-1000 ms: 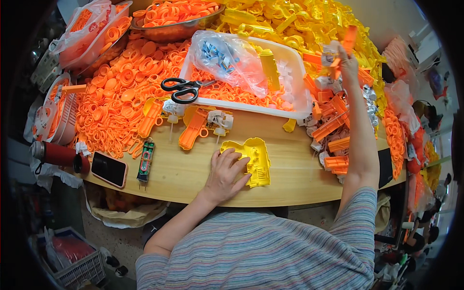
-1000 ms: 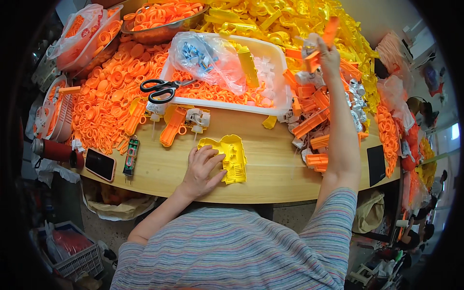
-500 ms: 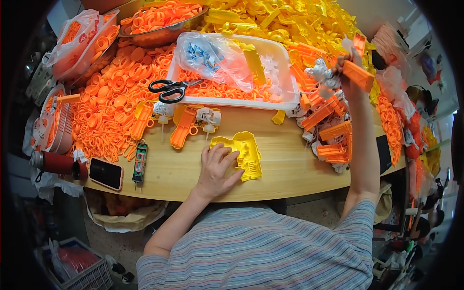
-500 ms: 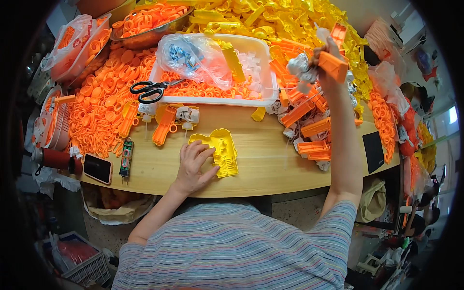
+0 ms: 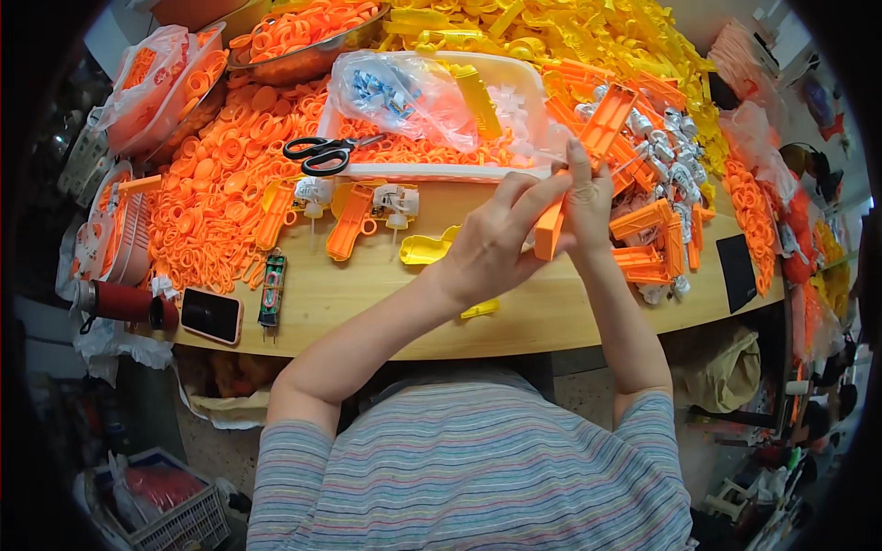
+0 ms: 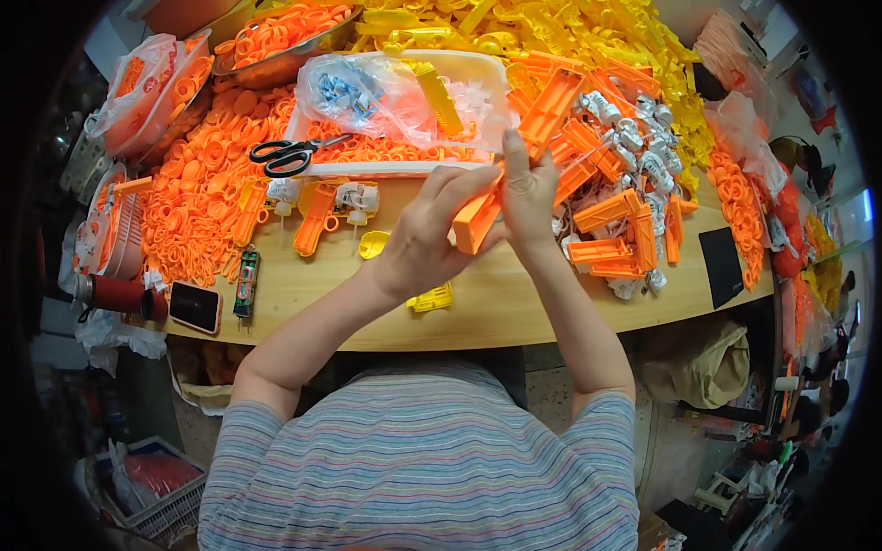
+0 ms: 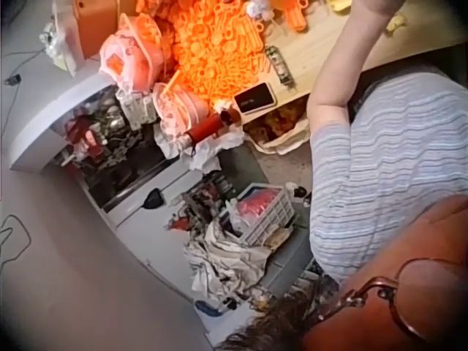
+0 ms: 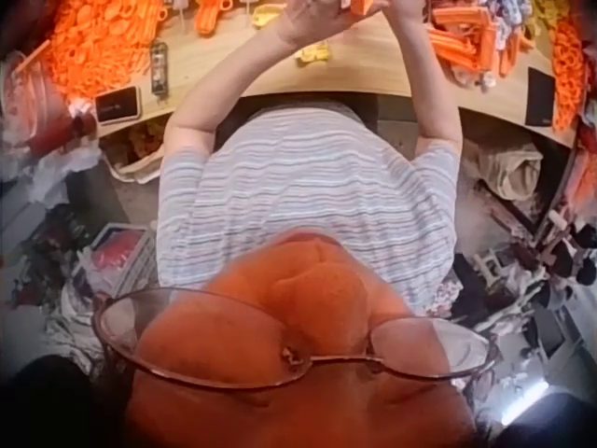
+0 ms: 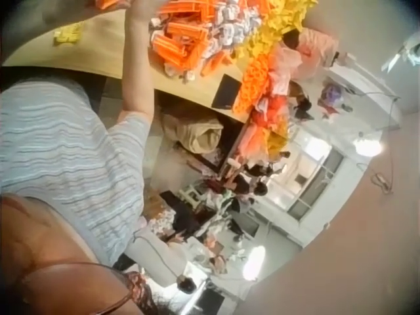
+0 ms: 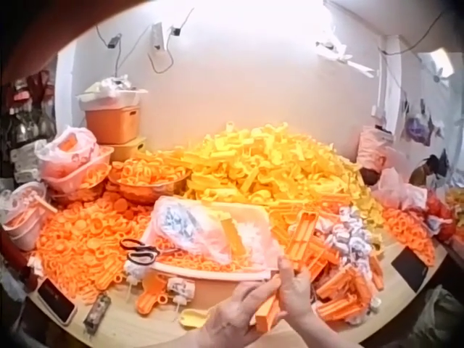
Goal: Assembling plastic toy guns from various components on a workshop table.
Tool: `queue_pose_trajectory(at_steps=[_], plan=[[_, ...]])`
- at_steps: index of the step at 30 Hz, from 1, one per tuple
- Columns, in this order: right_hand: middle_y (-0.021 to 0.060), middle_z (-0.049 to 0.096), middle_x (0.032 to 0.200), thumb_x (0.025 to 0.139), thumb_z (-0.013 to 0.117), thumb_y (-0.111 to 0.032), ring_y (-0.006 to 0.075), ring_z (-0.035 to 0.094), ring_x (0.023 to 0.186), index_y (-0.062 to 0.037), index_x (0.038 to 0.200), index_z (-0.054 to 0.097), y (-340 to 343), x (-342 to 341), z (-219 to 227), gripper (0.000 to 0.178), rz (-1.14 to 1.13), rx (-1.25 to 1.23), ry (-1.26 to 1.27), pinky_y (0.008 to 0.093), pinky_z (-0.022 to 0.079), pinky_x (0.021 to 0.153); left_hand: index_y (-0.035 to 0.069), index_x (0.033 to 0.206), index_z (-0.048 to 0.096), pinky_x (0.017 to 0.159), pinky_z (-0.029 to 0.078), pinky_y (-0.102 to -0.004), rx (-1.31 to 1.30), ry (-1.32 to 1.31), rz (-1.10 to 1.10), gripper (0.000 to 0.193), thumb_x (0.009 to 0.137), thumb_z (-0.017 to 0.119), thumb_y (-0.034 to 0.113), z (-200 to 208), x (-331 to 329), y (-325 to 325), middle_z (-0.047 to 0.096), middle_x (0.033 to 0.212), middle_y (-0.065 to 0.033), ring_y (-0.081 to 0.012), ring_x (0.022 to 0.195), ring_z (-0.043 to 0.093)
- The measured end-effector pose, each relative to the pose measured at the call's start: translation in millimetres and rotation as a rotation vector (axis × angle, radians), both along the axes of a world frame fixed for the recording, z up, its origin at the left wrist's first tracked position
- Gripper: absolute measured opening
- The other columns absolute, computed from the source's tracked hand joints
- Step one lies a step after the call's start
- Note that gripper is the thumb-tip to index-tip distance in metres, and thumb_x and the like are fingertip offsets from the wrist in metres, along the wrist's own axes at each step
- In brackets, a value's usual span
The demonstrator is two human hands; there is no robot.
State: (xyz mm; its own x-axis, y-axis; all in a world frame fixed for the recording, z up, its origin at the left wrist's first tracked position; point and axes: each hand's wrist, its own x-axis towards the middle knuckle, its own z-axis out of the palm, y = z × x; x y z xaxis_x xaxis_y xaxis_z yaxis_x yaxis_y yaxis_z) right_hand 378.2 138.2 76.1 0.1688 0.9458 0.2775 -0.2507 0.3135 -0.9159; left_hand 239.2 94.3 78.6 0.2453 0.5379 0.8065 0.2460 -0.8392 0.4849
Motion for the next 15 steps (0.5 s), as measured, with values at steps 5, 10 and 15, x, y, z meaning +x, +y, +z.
queue_pose_trajectory(at_steps=[5, 10, 15], plan=[[0.0036, 0.061, 0.077, 0.097, 0.054, -0.032, 0.0109, 0.059, 0.07, -0.0031, 0.091, 0.06, -5, 15, -5, 0.03, -0.001, -0.189, 0.121, 0.0248, 0.049, 0.065, 0.0, 0.115, 0.054, 0.077, 0.053, -0.0346, -0.118, -0.107, -0.126, 0.042, 0.079, 0.073, 0.011, 3, 2, 12, 0.063, 0.101, -0.0157, -0.027, 0.091, 0.064], [0.0124, 0.067, 0.091, 0.098, 0.047, -0.035, 0.0221, 0.064, 0.09, 0.0002, 0.093, 0.061, -9, 46, -16, 0.038, 0.154, -0.232, 0.302, 0.0362, 0.05, 0.085, -0.001, 0.111, 0.056, 0.065, 0.053, -0.0259, -0.69, -0.447, -0.323, 0.031, 0.087, 0.069, 0.012, 10, -7, 14, 0.065, 0.086, -0.0045, -0.009, 0.071, 0.062], [0.0133, 0.067, 0.089, 0.098, 0.047, -0.036, 0.0235, 0.065, 0.088, 0.0007, 0.092, 0.061, -13, 52, -17, 0.04, 0.115, -0.313, 0.347, 0.0366, 0.051, 0.084, -0.001, 0.111, 0.058, 0.059, 0.051, -0.0243, -0.802, -0.566, -0.38, 0.028, 0.089, 0.066, 0.014, 7, -21, 16, 0.064, 0.081, -0.0046, -0.0094, 0.064, 0.061]])
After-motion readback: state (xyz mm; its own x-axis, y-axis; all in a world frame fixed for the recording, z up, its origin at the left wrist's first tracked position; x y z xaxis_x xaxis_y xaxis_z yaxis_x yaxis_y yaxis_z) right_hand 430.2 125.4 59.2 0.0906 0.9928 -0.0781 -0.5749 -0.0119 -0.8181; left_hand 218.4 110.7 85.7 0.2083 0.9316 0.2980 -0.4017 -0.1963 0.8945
